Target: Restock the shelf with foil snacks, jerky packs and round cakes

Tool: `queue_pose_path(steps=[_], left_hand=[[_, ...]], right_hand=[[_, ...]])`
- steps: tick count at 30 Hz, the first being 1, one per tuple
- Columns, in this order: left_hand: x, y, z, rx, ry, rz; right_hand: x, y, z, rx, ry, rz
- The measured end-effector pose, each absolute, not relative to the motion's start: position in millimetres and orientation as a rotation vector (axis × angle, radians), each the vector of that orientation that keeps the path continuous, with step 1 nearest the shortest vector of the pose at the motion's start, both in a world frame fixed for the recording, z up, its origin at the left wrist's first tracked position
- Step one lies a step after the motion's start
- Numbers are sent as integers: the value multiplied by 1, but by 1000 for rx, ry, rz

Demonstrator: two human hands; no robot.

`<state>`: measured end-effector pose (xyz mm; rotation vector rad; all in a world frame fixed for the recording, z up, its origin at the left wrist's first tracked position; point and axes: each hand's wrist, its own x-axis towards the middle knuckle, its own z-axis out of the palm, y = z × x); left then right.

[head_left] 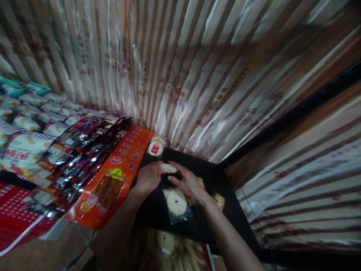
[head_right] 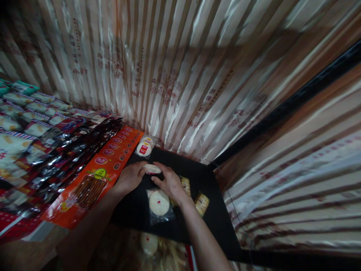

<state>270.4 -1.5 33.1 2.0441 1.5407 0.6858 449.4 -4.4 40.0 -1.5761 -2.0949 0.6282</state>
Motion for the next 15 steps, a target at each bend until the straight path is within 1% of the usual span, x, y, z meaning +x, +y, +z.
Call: queue_pose_path(steps=[3, 8, 12, 15], left_hand=[[269, 2, 35, 1918, 1563, 798], [267, 10, 35, 1622, 1661, 1054], [268, 15, 26, 1423, 1732, 1033], [272, 18, 18, 1329, 1676, 1030]], right_hand=[[445, 1, 35, -1531, -1912, 751], [432, 11, 20, -1440, -1441, 1039], [417, 16, 18, -1453, -1057, 1272], [406, 19, 17, -1447, -837, 1347]])
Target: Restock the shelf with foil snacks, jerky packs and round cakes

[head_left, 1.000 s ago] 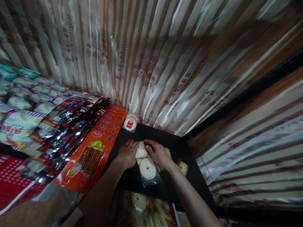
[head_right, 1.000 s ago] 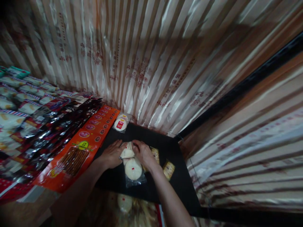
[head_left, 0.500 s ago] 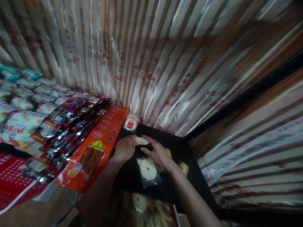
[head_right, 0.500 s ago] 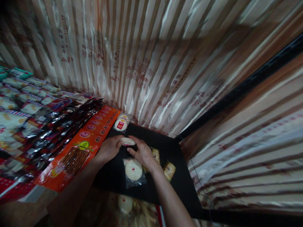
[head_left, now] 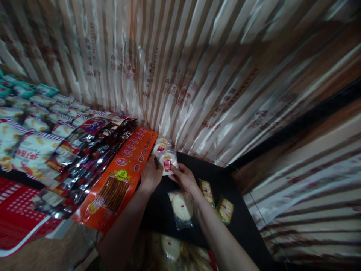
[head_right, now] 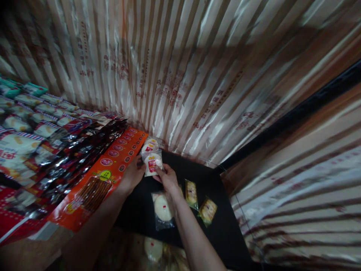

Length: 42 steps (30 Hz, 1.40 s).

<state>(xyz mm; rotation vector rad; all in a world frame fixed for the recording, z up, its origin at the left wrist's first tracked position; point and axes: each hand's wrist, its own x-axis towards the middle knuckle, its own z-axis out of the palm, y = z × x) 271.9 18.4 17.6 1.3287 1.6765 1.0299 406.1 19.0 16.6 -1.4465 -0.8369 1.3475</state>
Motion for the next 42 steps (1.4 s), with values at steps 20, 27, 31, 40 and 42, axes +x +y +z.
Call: queue_pose_path(steps=[20, 27, 31, 40, 42], left_hand=[[281, 37, 16, 1361, 1666, 1110], [276, 40, 18, 1305, 1610, 1053], [278, 38, 19, 1397, 1615, 1051], [277, 33, 16, 1631, 1647, 1027], [280, 26, 19, 1699, 1661, 1027]], right_hand=[[374, 57, -9, -1923, -1376, 682], [367, 58, 6, -2136, -1413, 562], [365, 55, 10, -2174, -1490, 529], [372, 41, 8, -1990, -1579, 300], [382, 29, 12, -1868, -1609, 299]])
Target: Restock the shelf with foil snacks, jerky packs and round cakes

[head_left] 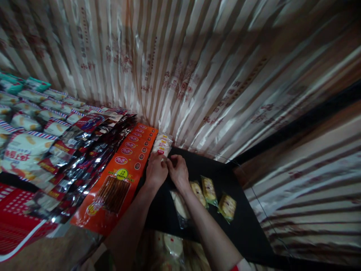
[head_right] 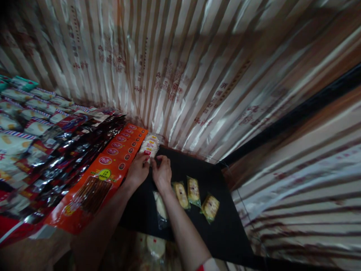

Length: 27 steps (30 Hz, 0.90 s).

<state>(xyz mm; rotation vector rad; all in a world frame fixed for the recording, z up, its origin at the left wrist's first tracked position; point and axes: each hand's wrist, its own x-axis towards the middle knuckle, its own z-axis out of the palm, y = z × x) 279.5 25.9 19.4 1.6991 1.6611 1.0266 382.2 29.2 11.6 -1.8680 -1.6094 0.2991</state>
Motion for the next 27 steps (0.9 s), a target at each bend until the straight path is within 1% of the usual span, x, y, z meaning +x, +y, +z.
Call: queue_pose_path(steps=[2, 5, 10, 16, 21, 27], left_hand=[[284, 16, 24, 1753, 1622, 971], [291, 0, 29, 1864, 1427, 820], [298, -30, 23, 2172, 993, 537], [294, -67, 11, 2341, 896, 89], [295, -84, 6, 2421, 1008, 83], [304, -98, 20, 2433, 1090, 81]], right_hand=[[396, 12, 16, -1766, -1664, 333], [422, -24, 20, -1671, -1778, 393], [455, -90, 17, -1654, -1849, 325], [471, -131, -1, -1568, -2075, 285], [480, -129, -3, -1536, -2079, 300], [495, -124, -6, -1641, -1928, 242]])
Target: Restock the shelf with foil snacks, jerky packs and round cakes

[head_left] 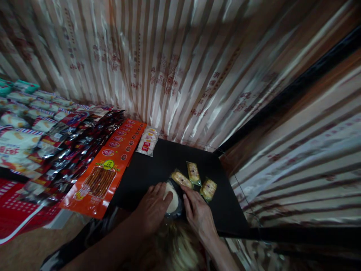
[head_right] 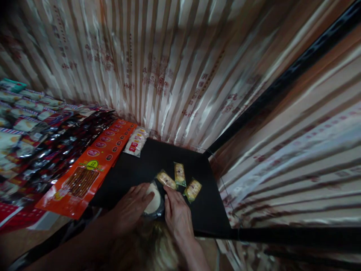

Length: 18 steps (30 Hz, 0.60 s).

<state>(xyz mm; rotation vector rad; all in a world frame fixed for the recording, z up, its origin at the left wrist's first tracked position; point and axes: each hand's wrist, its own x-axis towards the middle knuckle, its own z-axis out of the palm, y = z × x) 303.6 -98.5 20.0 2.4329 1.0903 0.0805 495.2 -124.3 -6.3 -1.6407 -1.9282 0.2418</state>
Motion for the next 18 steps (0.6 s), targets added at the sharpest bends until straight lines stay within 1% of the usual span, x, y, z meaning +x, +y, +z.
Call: queue_pose_path(steps=[3, 7, 11, 13, 15, 18], left_hand=[[300, -97, 27, 2461, 1037, 187], [292, -82, 32, 2306, 1002, 505], [294, -64, 26, 1927, 1136, 784], [300, -58, 20, 1678, 1127, 878], [307, -55, 15, 1410, 1033, 919], [316, -55, 15, 1134, 892, 872]], right_hand=[[499, -125, -9, -1634, -1861, 346], [496, -124, -4, -1576, -1649, 603], [488, -122, 9, -1505, -1328, 924], [484, -121, 14, -1433, -1262, 1017], [480, -119, 15, -1384, -1220, 1064], [473, -115, 13, -1386, -1157, 1098]])
